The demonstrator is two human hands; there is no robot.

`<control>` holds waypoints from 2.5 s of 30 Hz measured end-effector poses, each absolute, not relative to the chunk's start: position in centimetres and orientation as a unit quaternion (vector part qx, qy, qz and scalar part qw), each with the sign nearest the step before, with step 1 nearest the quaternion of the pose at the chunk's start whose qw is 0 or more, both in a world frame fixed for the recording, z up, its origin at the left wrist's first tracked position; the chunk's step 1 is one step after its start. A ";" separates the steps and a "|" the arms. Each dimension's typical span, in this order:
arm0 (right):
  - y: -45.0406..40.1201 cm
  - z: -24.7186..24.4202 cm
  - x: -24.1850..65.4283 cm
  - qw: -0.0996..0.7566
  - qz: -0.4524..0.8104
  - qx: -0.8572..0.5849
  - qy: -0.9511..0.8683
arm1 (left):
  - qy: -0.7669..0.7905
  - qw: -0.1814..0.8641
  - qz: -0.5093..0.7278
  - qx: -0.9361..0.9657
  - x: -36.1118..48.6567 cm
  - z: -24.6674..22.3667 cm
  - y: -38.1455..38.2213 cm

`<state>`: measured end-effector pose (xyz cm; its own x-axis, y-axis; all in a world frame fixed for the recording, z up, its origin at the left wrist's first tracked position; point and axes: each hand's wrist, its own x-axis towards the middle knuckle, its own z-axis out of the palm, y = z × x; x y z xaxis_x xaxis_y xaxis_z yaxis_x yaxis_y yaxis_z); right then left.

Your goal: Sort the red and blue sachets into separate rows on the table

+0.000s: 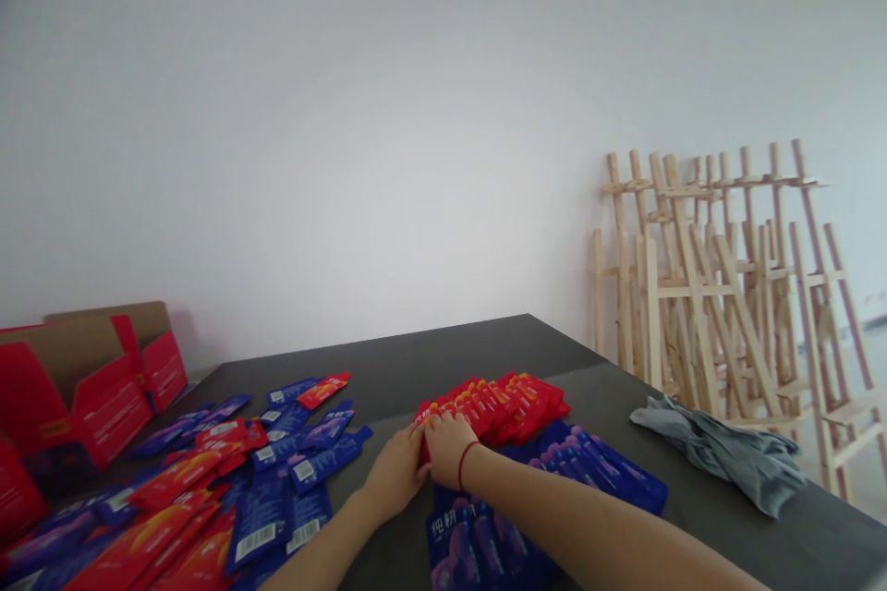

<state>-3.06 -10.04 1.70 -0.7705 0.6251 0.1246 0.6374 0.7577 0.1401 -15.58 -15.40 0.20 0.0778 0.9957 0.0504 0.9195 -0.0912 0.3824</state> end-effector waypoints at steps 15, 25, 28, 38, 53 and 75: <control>-9.3 0.9 -3.0 0.041 -0.069 -0.347 -0.934 | 0.686 0.090 0.092 0.717 -21.5 2.7 -17.3; -9.6 0.5 -3.2 0.041 -0.102 -0.353 -0.929 | 0.693 0.118 0.082 0.706 -28.8 5.0 -26.2; -9.5 0.3 -3.0 0.041 -0.105 -0.344 -0.932 | 0.672 0.139 0.066 0.724 -29.1 5.2 -28.2; -9.5 0.1 -2.7 0.050 -0.126 -0.330 -0.934 | 0.670 0.117 -0.030 0.733 -28.6 6.1 -30.8; -21.3 1.7 -3.0 0.123 -0.028 -0.137 -0.982 | 0.610 0.077 -0.078 0.784 -27.4 4.5 -34.0; -24.9 -2.2 3.0 0.249 0.551 -0.313 -0.733 | 0.687 0.236 0.136 0.674 -17.0 2.2 -33.4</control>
